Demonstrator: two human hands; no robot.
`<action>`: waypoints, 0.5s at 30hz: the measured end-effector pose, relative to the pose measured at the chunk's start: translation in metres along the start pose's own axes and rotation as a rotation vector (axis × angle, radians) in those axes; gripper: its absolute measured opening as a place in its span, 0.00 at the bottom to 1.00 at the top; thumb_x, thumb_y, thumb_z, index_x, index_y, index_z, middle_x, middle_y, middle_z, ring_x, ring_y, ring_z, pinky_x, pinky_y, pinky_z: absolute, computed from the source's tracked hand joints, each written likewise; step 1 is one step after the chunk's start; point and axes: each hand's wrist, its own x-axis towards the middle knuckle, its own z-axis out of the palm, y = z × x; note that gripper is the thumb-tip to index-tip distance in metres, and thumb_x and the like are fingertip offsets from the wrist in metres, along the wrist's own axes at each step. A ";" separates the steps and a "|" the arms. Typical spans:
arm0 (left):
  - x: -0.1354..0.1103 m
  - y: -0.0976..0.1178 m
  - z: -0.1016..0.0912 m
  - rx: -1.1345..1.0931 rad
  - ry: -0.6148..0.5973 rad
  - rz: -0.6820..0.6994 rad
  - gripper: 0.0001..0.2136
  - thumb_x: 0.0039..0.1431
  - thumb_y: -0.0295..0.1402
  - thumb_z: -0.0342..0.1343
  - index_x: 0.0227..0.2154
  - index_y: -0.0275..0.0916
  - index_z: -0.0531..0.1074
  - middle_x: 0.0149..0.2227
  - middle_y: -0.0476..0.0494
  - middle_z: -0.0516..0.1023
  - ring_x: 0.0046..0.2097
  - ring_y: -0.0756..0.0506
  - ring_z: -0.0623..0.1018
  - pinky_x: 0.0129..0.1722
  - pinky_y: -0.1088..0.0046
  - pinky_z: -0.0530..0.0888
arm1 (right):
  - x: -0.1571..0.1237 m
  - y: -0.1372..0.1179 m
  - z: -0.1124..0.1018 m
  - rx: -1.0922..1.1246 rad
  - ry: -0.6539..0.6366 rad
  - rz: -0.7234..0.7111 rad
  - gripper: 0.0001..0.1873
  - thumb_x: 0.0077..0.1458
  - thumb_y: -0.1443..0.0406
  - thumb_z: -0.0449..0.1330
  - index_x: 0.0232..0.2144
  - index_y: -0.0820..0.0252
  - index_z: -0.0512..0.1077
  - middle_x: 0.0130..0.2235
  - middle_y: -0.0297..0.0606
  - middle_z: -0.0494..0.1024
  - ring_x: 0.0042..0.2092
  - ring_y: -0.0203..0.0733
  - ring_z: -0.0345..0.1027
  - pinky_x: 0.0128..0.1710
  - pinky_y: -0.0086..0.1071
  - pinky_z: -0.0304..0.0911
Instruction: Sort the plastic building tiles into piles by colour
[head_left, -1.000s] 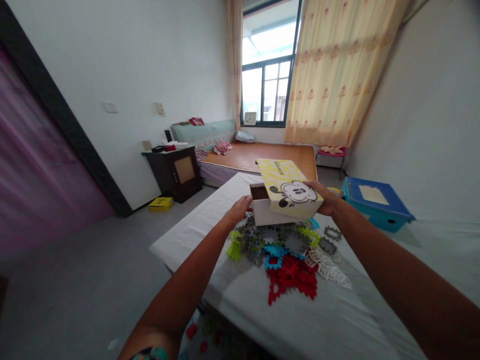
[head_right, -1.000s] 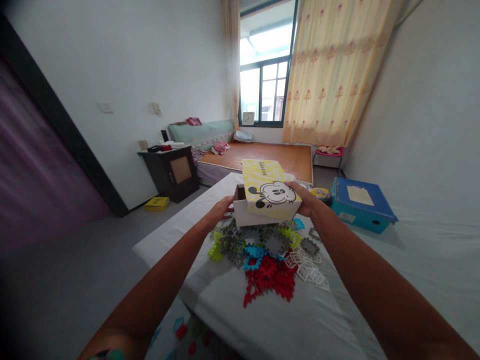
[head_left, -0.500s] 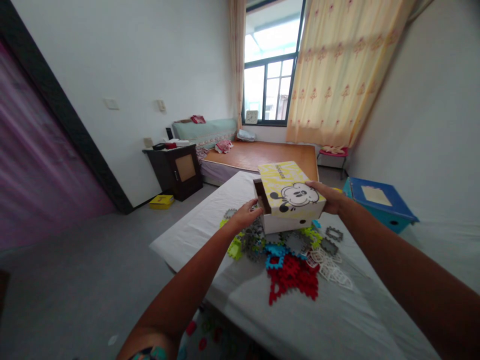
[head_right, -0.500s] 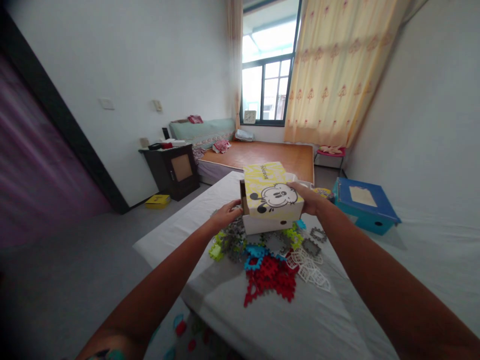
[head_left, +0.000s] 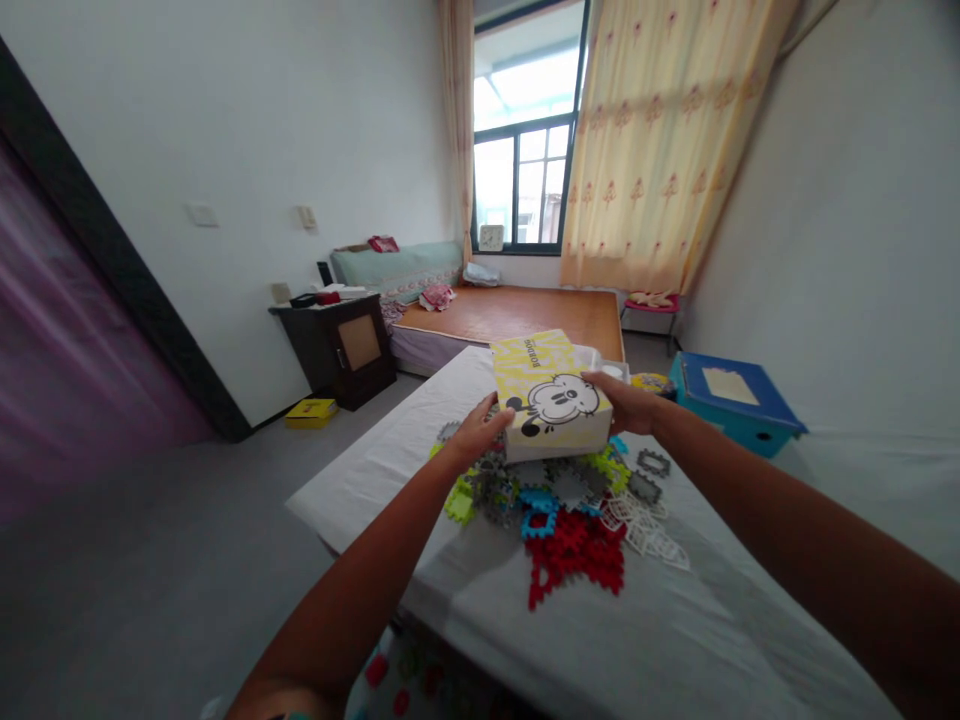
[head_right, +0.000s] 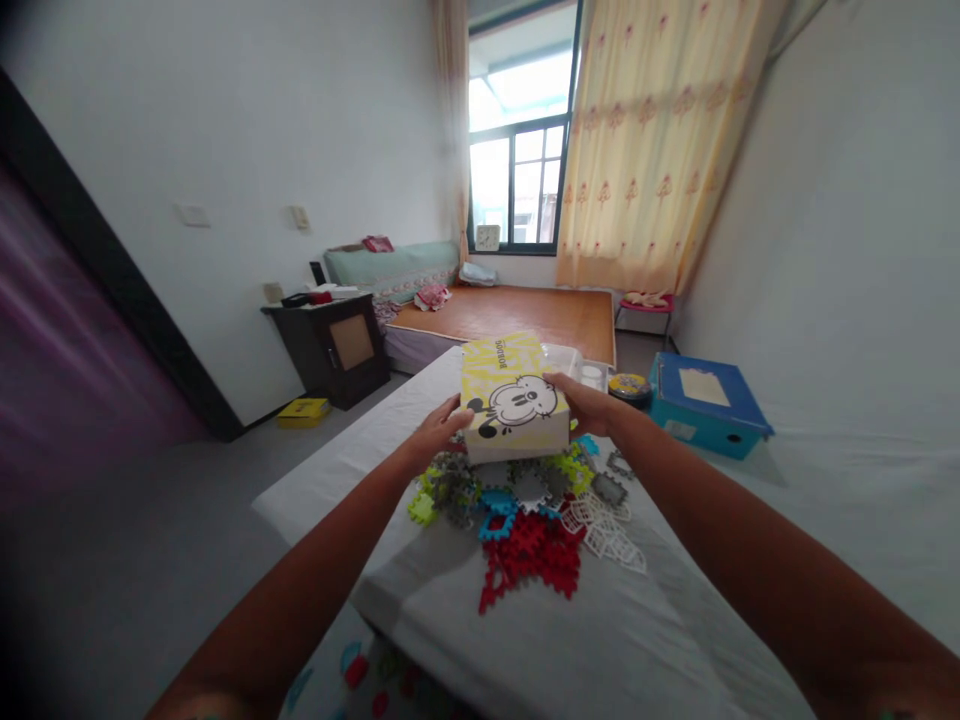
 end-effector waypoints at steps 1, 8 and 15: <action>-0.001 0.004 -0.001 0.000 0.014 0.010 0.32 0.52 0.49 0.57 0.59 0.45 0.60 0.59 0.39 0.68 0.54 0.37 0.72 0.33 0.71 0.76 | -0.003 -0.002 0.001 0.014 -0.030 -0.023 0.24 0.56 0.45 0.53 0.44 0.54 0.70 0.39 0.40 0.81 0.38 0.47 0.74 0.40 0.47 0.71; -0.004 0.025 -0.002 -0.055 0.114 0.073 0.28 0.57 0.50 0.53 0.59 0.46 0.63 0.61 0.41 0.66 0.55 0.38 0.72 0.37 0.70 0.77 | -0.018 -0.002 0.009 0.231 -0.062 -0.309 0.23 0.55 0.56 0.57 0.53 0.52 0.66 0.42 0.39 0.81 0.38 0.46 0.76 0.39 0.42 0.72; -0.024 0.009 -0.017 -0.058 0.117 0.085 0.27 0.55 0.50 0.58 0.54 0.41 0.69 0.61 0.37 0.66 0.57 0.36 0.72 0.46 0.61 0.77 | -0.071 0.016 -0.068 0.394 0.124 -0.471 0.22 0.56 0.56 0.53 0.50 0.61 0.69 0.38 0.44 0.82 0.37 0.49 0.77 0.40 0.45 0.72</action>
